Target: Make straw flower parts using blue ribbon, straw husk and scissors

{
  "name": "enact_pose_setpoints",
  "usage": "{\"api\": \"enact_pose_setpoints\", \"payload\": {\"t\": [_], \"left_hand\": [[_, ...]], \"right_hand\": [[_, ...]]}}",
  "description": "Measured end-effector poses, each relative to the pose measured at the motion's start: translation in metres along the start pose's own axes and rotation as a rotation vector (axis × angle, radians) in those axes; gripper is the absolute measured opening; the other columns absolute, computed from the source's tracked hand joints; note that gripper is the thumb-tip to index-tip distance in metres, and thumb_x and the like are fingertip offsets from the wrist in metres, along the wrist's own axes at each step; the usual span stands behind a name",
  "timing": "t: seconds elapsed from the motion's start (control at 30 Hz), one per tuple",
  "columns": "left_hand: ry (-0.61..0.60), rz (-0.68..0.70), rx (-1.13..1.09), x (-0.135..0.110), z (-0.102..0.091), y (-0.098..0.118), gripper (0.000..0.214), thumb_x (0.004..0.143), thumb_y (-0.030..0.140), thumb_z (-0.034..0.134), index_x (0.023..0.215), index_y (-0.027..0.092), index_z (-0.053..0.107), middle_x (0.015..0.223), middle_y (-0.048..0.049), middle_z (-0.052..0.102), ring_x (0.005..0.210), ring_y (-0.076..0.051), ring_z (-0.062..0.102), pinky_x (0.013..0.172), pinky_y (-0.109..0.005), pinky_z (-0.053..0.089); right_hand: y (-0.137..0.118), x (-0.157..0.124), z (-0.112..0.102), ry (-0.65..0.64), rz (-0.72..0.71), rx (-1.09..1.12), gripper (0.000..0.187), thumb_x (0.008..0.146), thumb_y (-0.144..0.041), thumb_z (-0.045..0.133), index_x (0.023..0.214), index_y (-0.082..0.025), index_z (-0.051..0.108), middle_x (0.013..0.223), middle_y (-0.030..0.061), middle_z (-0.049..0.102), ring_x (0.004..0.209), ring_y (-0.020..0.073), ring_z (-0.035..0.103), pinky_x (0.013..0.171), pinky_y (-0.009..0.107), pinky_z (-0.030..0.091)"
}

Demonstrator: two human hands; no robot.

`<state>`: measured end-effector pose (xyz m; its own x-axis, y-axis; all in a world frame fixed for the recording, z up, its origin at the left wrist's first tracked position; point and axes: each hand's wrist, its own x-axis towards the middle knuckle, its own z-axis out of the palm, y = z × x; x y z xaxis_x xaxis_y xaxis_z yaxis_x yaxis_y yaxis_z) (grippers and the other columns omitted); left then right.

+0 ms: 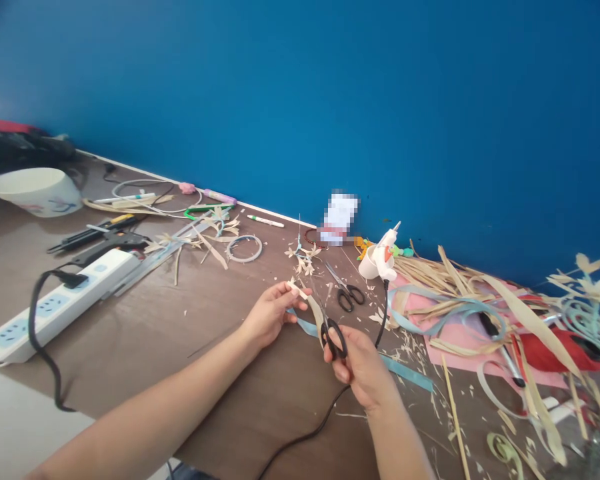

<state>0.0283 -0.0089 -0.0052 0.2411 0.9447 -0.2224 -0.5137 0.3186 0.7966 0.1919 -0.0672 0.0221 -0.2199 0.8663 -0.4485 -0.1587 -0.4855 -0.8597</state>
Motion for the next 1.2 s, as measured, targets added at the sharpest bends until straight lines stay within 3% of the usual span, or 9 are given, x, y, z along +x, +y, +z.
{"api": "enact_pose_setpoints", "payload": {"t": [0.3,0.63,0.9,1.2], "left_hand": [[0.025,0.023,-0.032,-0.004,0.003,0.003,0.017,0.067,0.028,0.062,0.070,0.013,0.053,0.087,-0.0062,0.063,0.059,-0.007,0.058,0.040,-0.012,0.043],[0.008,-0.065,-0.069,-0.010,0.009,0.011,0.017,0.064,0.027,0.063,0.065,0.011,0.056,0.072,-0.0060,0.063,0.064,-0.014,0.063,0.043,-0.015,0.044],[0.074,-0.106,-0.043,-0.009,0.007,0.007,0.015,0.066,0.024,0.062,0.062,0.011,0.056,0.065,-0.0056,0.064,0.059,-0.012,0.062,0.041,-0.014,0.043],[0.081,-0.141,-0.033,-0.009,0.007,0.006,0.011,0.068,0.020,0.061,0.062,0.011,0.058,0.065,-0.0046,0.064,0.059,-0.011,0.062,0.042,-0.013,0.044]], "right_hand": [[0.004,-0.001,0.013,0.035,-0.072,-0.154,0.033,0.068,-0.046,0.059,0.070,-0.016,0.045,0.052,-0.0050,0.051,0.033,0.0015,0.026,0.035,0.017,0.013],[0.004,-0.010,0.009,0.015,-0.054,-0.302,0.034,0.068,-0.049,0.058,0.069,-0.017,0.045,0.048,-0.0048,0.049,0.037,0.0045,0.025,0.037,0.018,0.014],[-0.001,-0.011,0.010,0.080,-0.043,-0.395,0.031,0.062,-0.043,0.063,0.063,-0.018,0.047,0.043,-0.0055,0.050,0.039,0.0065,0.036,0.040,0.019,0.022],[0.005,-0.010,0.002,0.043,-0.034,-0.354,0.026,0.069,-0.039,0.060,0.068,-0.017,0.047,0.045,-0.0053,0.052,0.044,0.0069,0.040,0.043,0.018,0.024]]}}
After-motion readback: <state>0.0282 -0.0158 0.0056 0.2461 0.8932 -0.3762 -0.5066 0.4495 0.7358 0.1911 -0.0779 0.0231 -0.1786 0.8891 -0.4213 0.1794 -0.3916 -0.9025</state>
